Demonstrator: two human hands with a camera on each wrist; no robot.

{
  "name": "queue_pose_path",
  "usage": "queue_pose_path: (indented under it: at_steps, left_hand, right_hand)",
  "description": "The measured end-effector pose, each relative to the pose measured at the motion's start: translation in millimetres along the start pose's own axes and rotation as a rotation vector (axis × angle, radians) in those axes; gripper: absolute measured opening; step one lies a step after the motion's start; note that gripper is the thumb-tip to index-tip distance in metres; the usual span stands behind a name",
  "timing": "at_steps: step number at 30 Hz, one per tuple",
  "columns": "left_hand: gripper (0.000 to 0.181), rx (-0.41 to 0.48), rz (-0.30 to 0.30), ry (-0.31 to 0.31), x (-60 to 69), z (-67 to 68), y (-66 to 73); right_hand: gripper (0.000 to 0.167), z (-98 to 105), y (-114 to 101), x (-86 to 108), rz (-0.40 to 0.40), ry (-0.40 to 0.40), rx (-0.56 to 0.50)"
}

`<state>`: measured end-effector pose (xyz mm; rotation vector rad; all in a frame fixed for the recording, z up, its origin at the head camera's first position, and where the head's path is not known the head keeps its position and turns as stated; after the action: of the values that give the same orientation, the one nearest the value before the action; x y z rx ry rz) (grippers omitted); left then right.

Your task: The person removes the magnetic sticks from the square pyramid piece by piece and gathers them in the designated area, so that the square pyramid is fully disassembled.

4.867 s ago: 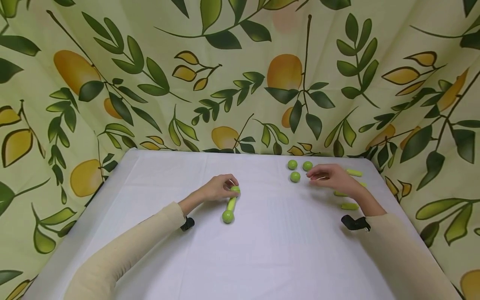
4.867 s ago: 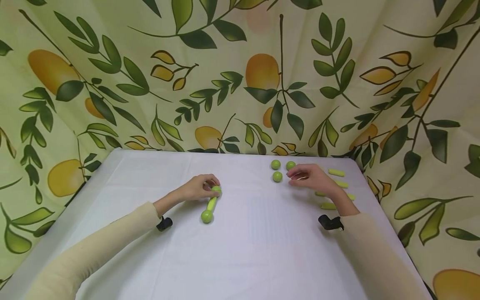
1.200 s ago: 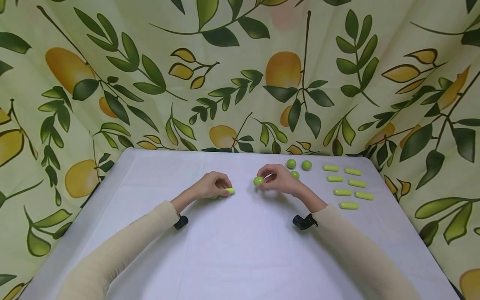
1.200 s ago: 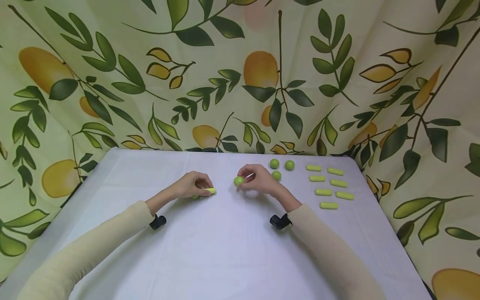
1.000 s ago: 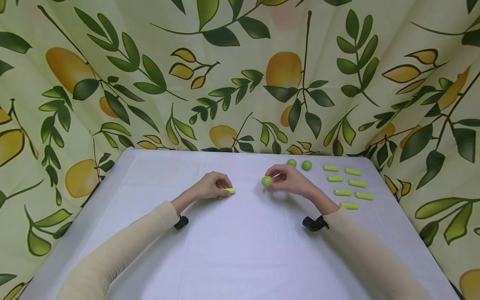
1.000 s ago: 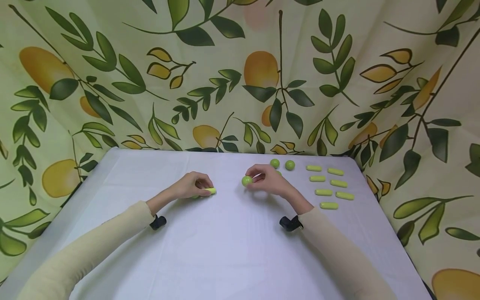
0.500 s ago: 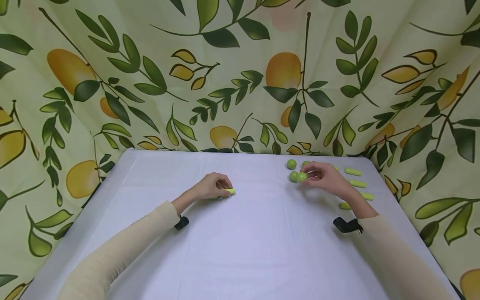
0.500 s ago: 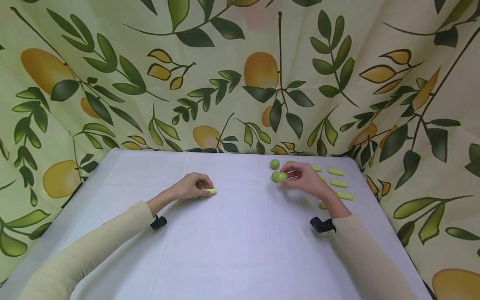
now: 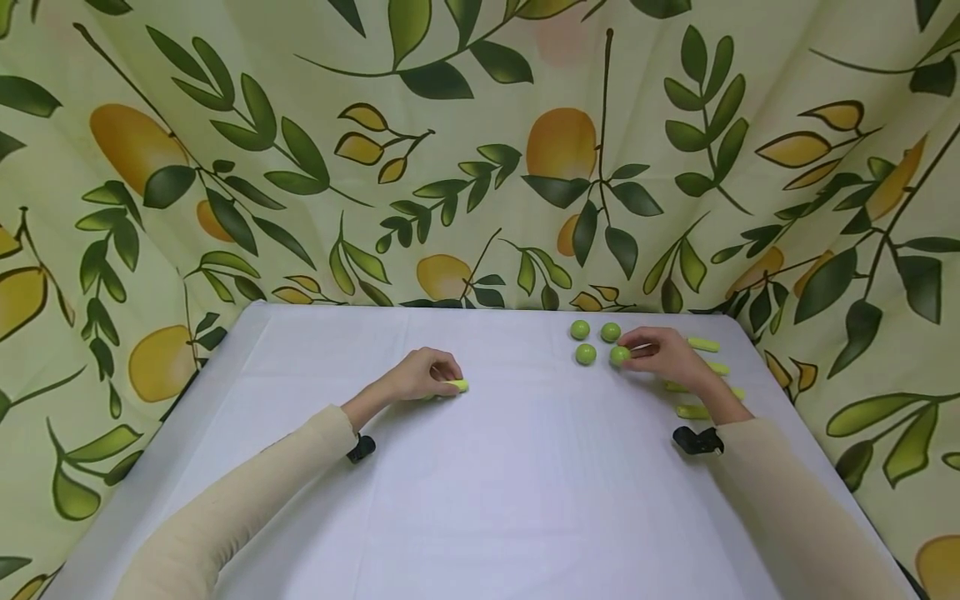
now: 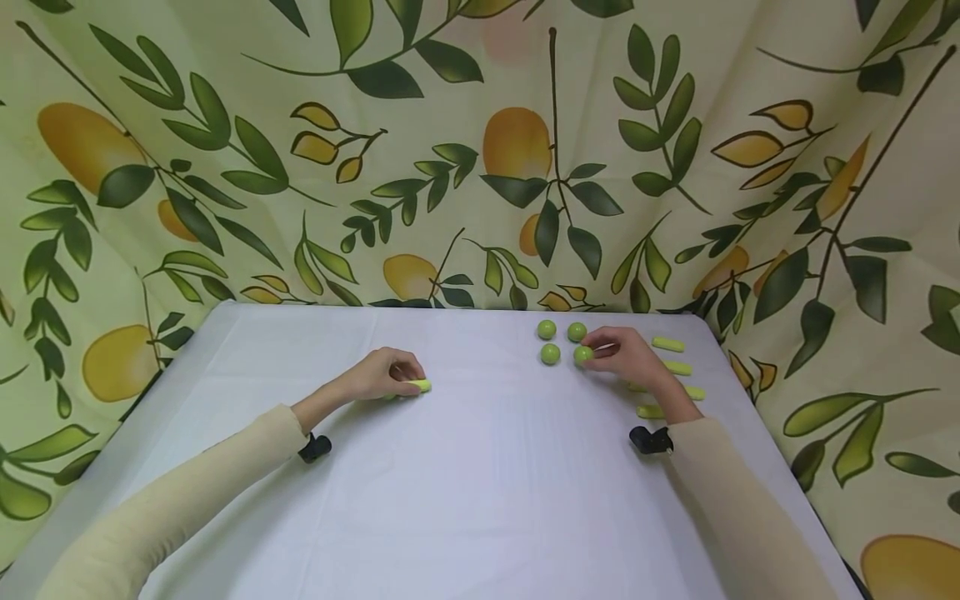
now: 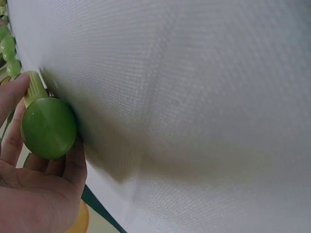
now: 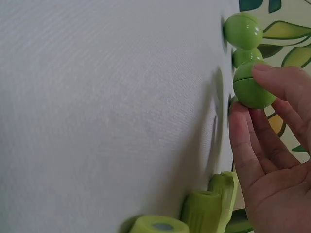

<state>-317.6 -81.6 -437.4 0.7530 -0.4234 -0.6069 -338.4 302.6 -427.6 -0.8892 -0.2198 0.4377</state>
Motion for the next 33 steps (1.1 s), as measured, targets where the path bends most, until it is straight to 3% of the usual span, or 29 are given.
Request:
queue_pose_path:
  at_steps: [20, 33]
  left_hand:
    - [0.01, 0.002, 0.005, -0.003, 0.1, -0.3, -1.1]
    - [0.01, -0.01, -0.02, -0.003, -0.3, -0.5, -0.6]
  right_hand:
    - [0.041, -3.6, 9.1, -7.5, -0.095, -0.019, 0.03]
    - [0.046, 5.7, 2.3, -2.3, -0.143, -0.003, 0.035]
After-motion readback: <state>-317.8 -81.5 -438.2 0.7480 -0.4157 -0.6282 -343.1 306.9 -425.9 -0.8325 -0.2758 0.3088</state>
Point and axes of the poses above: each hand's wrist, its own x-axis away from the middle knuckle, its own z-axis out of the back of the hand, y = z × x, the point moved 8 cm from there along -x, towards the middle knuckle, and after that the axes turned 8 degrees about -y, right-handed, at the moved point
